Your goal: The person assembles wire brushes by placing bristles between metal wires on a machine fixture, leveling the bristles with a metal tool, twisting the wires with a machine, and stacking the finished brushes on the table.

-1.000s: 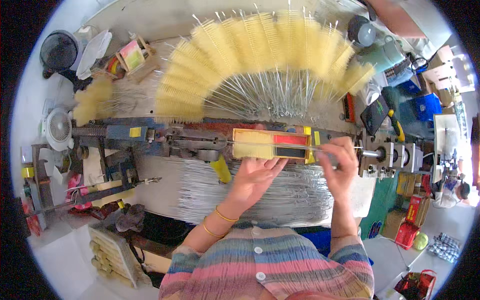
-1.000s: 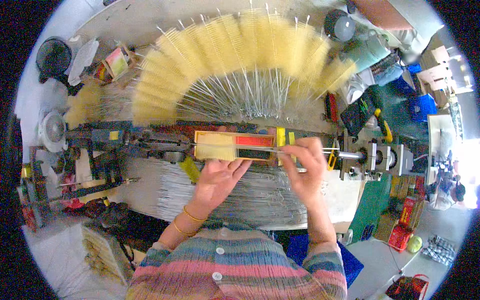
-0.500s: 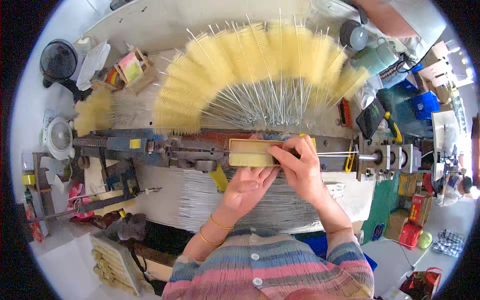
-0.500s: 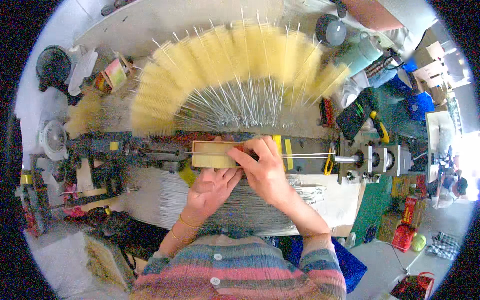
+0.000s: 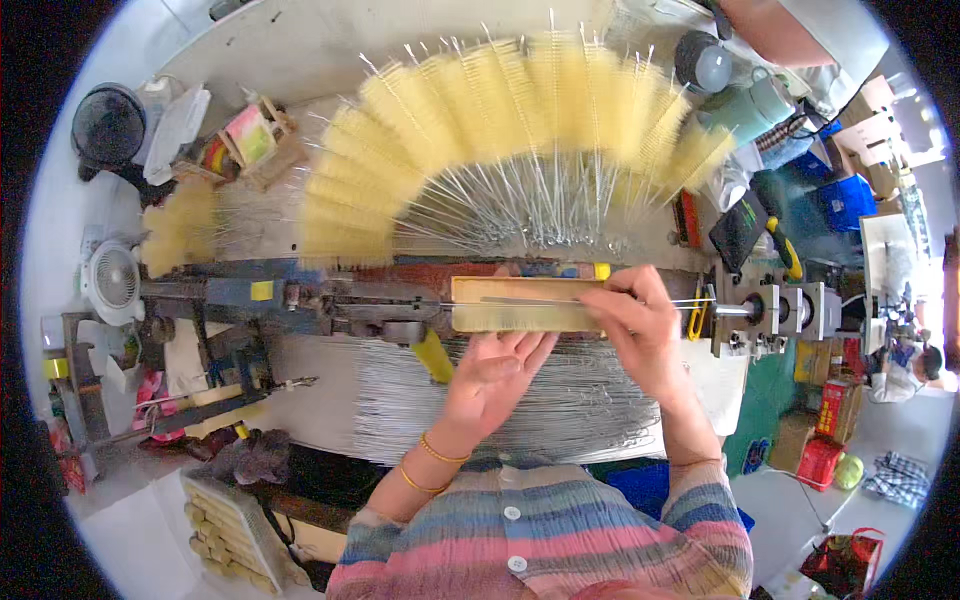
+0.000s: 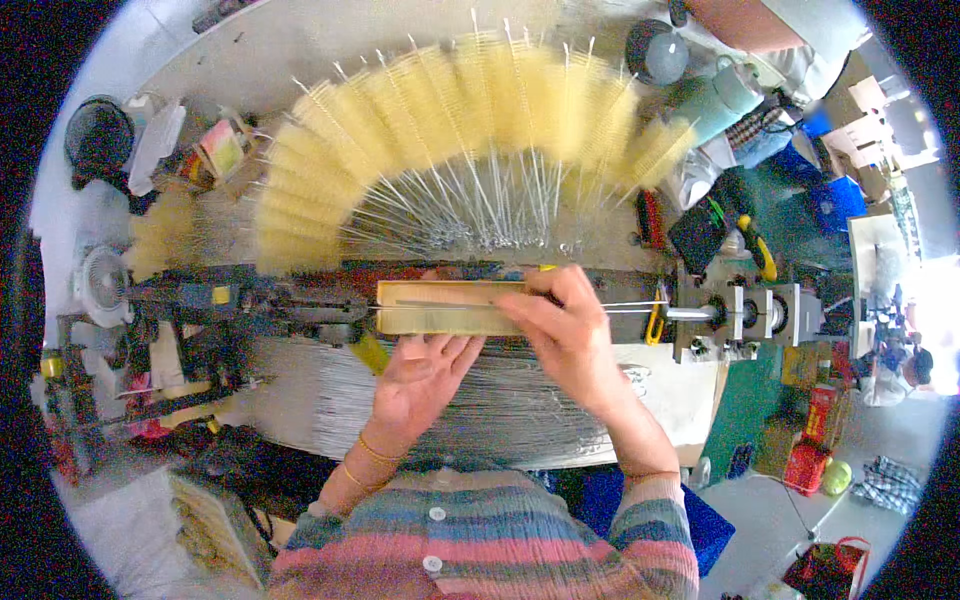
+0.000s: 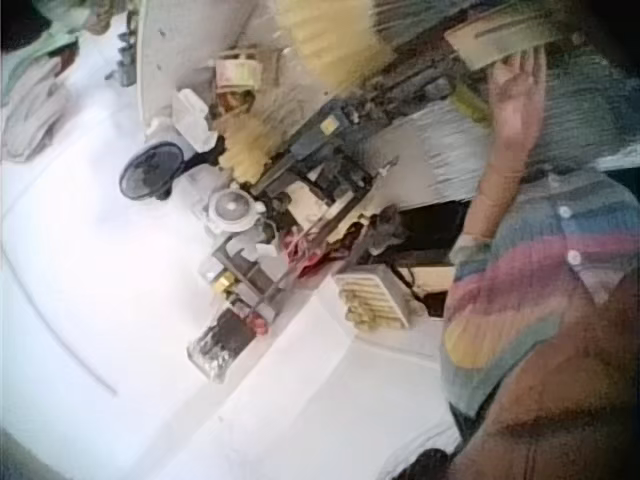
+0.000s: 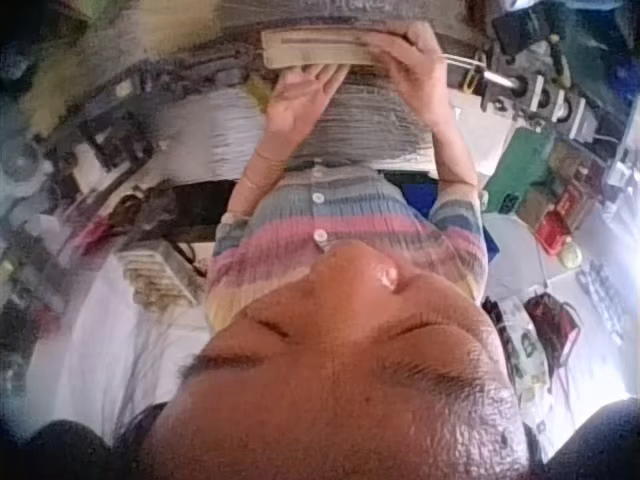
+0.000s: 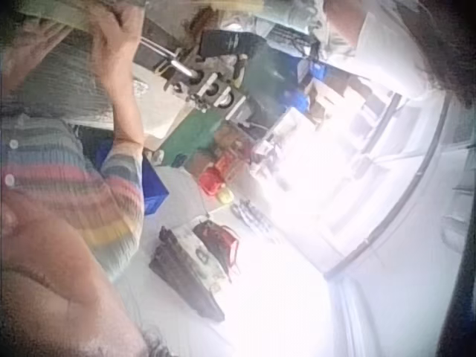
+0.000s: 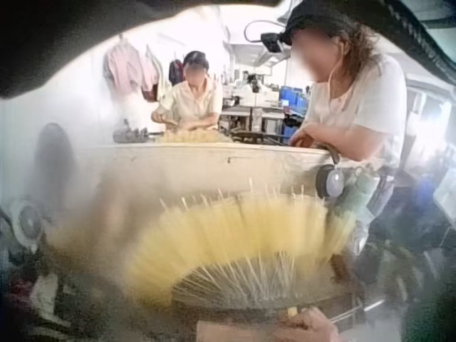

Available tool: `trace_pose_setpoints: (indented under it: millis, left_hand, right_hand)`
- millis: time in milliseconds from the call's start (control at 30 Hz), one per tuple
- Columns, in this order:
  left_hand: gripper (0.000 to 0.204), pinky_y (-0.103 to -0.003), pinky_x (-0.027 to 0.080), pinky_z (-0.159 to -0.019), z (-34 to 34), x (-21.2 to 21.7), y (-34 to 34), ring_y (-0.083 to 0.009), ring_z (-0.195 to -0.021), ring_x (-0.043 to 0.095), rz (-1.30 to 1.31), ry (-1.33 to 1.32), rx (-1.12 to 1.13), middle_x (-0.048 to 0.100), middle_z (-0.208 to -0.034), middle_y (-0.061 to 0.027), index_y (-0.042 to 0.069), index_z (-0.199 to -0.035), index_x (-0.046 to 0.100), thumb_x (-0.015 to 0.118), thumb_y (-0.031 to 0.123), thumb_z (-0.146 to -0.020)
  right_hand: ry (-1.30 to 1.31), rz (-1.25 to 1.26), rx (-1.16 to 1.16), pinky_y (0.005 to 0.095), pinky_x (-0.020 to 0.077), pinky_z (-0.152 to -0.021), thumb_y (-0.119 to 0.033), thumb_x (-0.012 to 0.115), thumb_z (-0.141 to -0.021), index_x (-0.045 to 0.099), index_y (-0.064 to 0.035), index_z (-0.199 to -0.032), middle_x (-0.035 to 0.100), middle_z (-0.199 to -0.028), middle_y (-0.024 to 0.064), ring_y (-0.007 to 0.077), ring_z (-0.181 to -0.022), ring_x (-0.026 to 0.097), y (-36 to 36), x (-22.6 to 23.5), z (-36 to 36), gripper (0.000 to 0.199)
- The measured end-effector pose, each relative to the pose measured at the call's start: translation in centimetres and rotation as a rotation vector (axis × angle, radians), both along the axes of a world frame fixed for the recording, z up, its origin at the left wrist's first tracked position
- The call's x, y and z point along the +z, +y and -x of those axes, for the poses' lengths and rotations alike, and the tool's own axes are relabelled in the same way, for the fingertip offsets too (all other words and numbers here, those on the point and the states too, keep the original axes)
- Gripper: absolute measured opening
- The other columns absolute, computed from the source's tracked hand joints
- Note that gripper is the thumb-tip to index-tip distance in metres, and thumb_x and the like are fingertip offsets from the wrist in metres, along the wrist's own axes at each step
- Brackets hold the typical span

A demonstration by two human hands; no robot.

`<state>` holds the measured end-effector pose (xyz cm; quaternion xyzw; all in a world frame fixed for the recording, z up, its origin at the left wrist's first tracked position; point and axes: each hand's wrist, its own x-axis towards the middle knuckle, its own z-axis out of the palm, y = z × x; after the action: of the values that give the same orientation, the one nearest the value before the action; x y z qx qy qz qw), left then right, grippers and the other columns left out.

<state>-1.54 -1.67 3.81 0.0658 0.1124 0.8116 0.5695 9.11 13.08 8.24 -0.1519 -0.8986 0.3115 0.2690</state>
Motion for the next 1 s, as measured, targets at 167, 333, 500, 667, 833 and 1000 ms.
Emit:
trace_pose_setpoints:
  millis: [167, 333, 500, 667, 833, 1000]
  left_hand:
    - [0.084, -0.042, 0.014, -0.111, 0.2, -0.2, -0.4, -0.0251, -0.133, 0.022, 0.059, 0.044, 0.004, 0.024, -0.142, -0.0112, 0.013, -0.141, 0.004, 0.053, 0.0, -0.074]
    - [0.088, -0.043, 0.015, -0.111, -0.1, -0.1, 0.0, -0.0285, -0.132, 0.022, 0.162, 0.087, 0.012, 0.024, -0.143, -0.0097, 0.016, -0.141, 0.009, 0.055, -0.002, -0.069]
    - [0.074, -0.044, 0.024, -0.107, 0.1, -0.8, 0.0, -0.0259, -0.128, 0.031, 0.094, 0.026, 0.074, 0.032, -0.137, -0.0064, 0.017, -0.142, 0.007, 0.049, 0.009, -0.082]
    - [0.055, -0.043, 0.043, -0.094, 1.5, -0.6, 0.5, -0.026, -0.117, 0.047, 0.258, 0.095, 0.083, 0.038, -0.132, -0.0038, 0.019, -0.141, 0.013, 0.038, 0.03, -0.093]
    - [0.052, -0.042, 0.049, -0.086, 1.0, -0.1, 1.1, -0.0239, -0.108, 0.053, 0.413, 0.234, 0.152, 0.045, -0.125, -0.0052, 0.021, -0.14, 0.018, 0.038, 0.035, -0.094]
    - [0.05, -0.044, 0.047, -0.089, 1.5, -0.6, 0.6, -0.0279, -0.107, 0.054, 0.488, 0.295, -0.007, 0.049, -0.122, -0.0103, 0.013, -0.136, 0.028, 0.042, 0.033, -0.092]
  right_hand:
    - [-0.13, -0.085, 0.076, 0.0342, 0.0441, -0.063, 0.003, 0.064, -0.061, 0.066, -0.0097, -0.093, 0.051, -0.081, 0.0083, 0.0262, -0.074, 0.05, 1.9, 0.6, -1.2, 0.035]
    - [-0.134, -0.161, 0.023, 0.034, 0.0433, -0.064, 0.003, 0.061, -0.059, 0.065, -0.0107, -0.097, 0.05, -0.084, 0.0076, 0.025, -0.074, 0.049, 0.0, 1.1, -2.5, 0.041]
    - [-0.012, -0.256, 0.015, 0.0317, 0.0443, -0.055, 0.007, 0.062, -0.063, 0.062, -0.0046, -0.1, 0.056, -0.076, 0.0066, 0.0227, -0.064, 0.054, -1.8, 0.3, -3.4, 0.039]
    - [-0.285, -0.268, -0.014, 0.029, 0.0403, -0.04, 0.005, 0.061, -0.066, 0.047, 0.0037, -0.12, 0.05, -0.063, 0.0042, 0.0153, -0.049, 0.051, -4.1, 1.2, -5.6, 0.055]
    - [-0.446, -0.371, 0.037, 0.0296, 0.0396, -0.039, 0.002, 0.054, -0.062, 0.039, 0.0057, -0.127, 0.042, -0.064, 0.0042, 0.0145, -0.048, 0.048, -5.6, 1.6, -4.8, 0.067]
    - [-0.325, -0.239, -0.095, 0.0311, 0.0431, -0.045, 0.005, 0.057, -0.066, 0.046, 0.0001, -0.123, 0.053, -0.067, 0.0065, 0.019, -0.052, 0.054, -2.4, 1.8, -4.6, 0.058]
